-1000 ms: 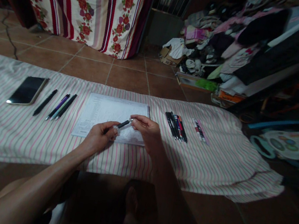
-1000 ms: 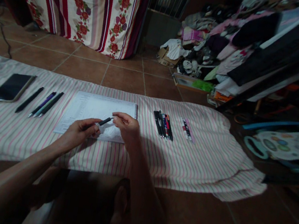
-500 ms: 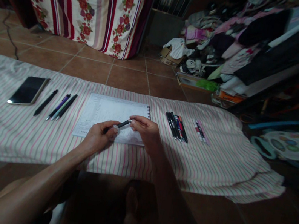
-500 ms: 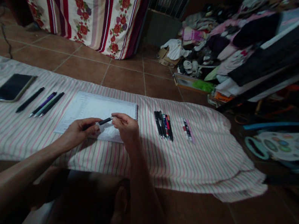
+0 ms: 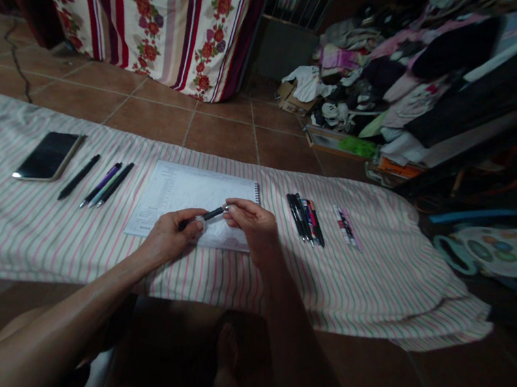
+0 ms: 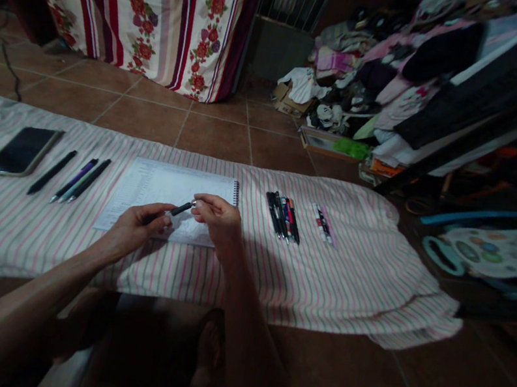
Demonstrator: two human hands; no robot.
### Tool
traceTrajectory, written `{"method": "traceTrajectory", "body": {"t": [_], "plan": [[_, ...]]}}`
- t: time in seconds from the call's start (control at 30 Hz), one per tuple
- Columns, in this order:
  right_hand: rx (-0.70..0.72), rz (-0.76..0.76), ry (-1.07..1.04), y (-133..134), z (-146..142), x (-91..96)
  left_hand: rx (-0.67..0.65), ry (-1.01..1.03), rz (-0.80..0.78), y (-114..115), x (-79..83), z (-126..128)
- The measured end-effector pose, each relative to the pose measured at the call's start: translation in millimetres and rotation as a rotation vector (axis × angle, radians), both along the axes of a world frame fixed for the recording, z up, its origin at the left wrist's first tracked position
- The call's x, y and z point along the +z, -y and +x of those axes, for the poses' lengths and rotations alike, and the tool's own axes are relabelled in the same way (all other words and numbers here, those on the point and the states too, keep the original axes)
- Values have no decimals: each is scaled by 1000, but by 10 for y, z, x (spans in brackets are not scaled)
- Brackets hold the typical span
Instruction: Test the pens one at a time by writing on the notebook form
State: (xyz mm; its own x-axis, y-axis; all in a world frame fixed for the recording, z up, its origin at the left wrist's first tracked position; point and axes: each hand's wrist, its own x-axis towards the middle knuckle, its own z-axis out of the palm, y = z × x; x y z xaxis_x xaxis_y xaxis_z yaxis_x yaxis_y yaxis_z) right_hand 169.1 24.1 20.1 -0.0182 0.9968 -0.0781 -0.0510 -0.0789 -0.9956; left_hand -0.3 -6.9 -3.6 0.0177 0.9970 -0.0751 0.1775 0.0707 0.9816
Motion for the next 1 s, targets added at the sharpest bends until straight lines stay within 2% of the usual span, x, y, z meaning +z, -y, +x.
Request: {"method": "traceTrajectory", "body": {"t": [0.43, 1.0], "plan": [[-12, -47, -32, 29, -25, 54, -4, 93, -54, 0, 26, 14], [-3, 43, 60, 2, -19, -11, -19, -83, 45, 7, 24, -6]]}}
